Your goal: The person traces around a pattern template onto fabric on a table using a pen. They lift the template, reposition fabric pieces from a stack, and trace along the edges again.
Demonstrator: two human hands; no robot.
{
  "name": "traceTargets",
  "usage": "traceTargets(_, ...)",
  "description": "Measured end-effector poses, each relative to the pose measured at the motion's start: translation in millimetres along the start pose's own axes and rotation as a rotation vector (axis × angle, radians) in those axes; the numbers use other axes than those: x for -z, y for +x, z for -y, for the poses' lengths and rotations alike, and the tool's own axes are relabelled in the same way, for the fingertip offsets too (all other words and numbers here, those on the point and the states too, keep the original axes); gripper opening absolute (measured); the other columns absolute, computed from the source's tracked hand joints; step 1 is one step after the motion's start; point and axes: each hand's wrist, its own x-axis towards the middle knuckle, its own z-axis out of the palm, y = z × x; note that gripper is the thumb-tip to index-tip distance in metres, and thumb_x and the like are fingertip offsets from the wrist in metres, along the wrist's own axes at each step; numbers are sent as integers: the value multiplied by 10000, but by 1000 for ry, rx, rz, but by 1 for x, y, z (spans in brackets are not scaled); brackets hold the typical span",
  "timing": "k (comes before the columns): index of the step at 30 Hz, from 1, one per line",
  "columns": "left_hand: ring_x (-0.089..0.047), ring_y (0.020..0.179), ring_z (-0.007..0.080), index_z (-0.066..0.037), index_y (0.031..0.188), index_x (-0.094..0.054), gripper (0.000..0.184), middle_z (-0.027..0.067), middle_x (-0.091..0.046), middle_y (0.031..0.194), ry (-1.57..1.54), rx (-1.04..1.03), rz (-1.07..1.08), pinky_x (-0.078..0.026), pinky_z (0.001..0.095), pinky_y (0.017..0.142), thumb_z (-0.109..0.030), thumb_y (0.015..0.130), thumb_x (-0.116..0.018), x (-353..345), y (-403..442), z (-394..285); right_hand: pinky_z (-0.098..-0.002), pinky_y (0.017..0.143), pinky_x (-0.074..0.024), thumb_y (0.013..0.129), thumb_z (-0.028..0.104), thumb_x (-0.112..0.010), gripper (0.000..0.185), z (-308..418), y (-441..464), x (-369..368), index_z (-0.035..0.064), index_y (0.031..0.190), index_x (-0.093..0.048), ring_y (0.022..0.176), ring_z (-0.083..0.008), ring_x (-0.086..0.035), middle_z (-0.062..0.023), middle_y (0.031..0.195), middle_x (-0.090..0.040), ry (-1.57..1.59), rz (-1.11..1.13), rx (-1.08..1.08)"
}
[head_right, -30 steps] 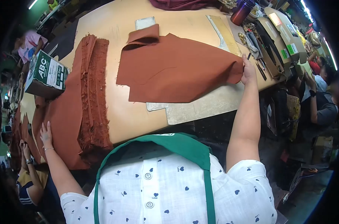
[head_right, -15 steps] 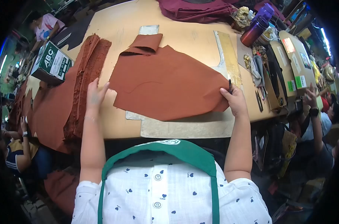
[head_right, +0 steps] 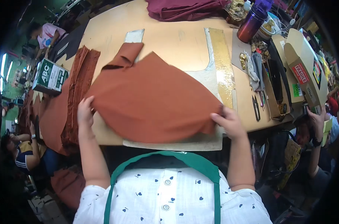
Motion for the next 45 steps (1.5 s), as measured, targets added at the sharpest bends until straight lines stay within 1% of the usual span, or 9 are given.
traceTargets(4,-585,914,253,61,1044,-523,437,150,-589,1007,-458,-62,428,-458,348,822,-333,903,-397,21,-42,-82,-397,894,-413,833,70,-463,334,56,-30,15,-79,1131,-452,1023,-302,-530,-183,1111,-529,509,-16,629)
traceTargets(7,-585,917,242,71,1069,-509,546,152,-584,1015,-722,224,736,-458,350,821,-428,907,-357,10,17,-81,-391,845,-445,860,116,-461,286,77,28,26,-65,1080,-481,959,-232,-559,-174,1048,-556,572,41,420)
traceTargets(10,-573,881,219,-39,1005,-544,394,82,-598,947,-309,60,-45,-462,360,801,-386,909,-386,-34,103,-82,-270,642,-494,851,110,-516,151,80,153,50,8,959,-548,698,-144,-586,-61,817,-600,598,-122,262)
traceTargets(14,-561,953,248,-5,1075,-535,409,113,-591,1037,-544,-334,123,-403,374,892,-328,924,-334,-40,116,-229,-185,496,-418,866,175,-521,139,214,157,40,87,965,-564,607,-67,-543,-23,810,-603,425,-120,561)
traceTargets(16,-547,723,207,-85,878,-594,420,76,-601,789,-425,-438,-2,-452,333,620,-422,890,-344,-39,49,-279,-161,414,-341,868,175,-523,140,257,145,55,84,966,-566,535,-40,-492,3,733,-576,338,-168,646)
traceTargets(18,-485,759,163,-133,825,-622,396,-2,-588,763,-380,-572,135,-373,319,715,-399,890,-335,-7,71,-284,-150,383,-306,871,172,-519,132,268,138,86,87,958,-572,526,-36,-487,16,714,-561,328,310,539)
traceTargets(20,-528,822,208,-73,920,-597,398,61,-601,850,-404,-513,189,-397,348,778,-359,908,-321,14,75,-267,-136,379,-329,871,161,-517,144,251,84,-29,76,980,-558,523,-32,-490,15,736,-568,447,-327,589)
traceTargets(32,-464,1112,251,-52,1227,-405,472,112,-456,1236,-952,380,724,-410,438,893,-395,903,-380,19,33,17,-216,506,-483,837,175,-561,176,9,83,3,79,983,-539,680,-105,-606,-11,866,-615,438,-282,-57)
traceTargets(45,-503,1032,216,11,1212,-368,485,123,-514,1116,-176,246,385,-409,321,882,5,770,-568,25,-48,53,-157,333,-307,728,79,-660,276,-24,9,-20,68,956,-504,423,-59,-494,-7,657,-577,293,-309,-166)
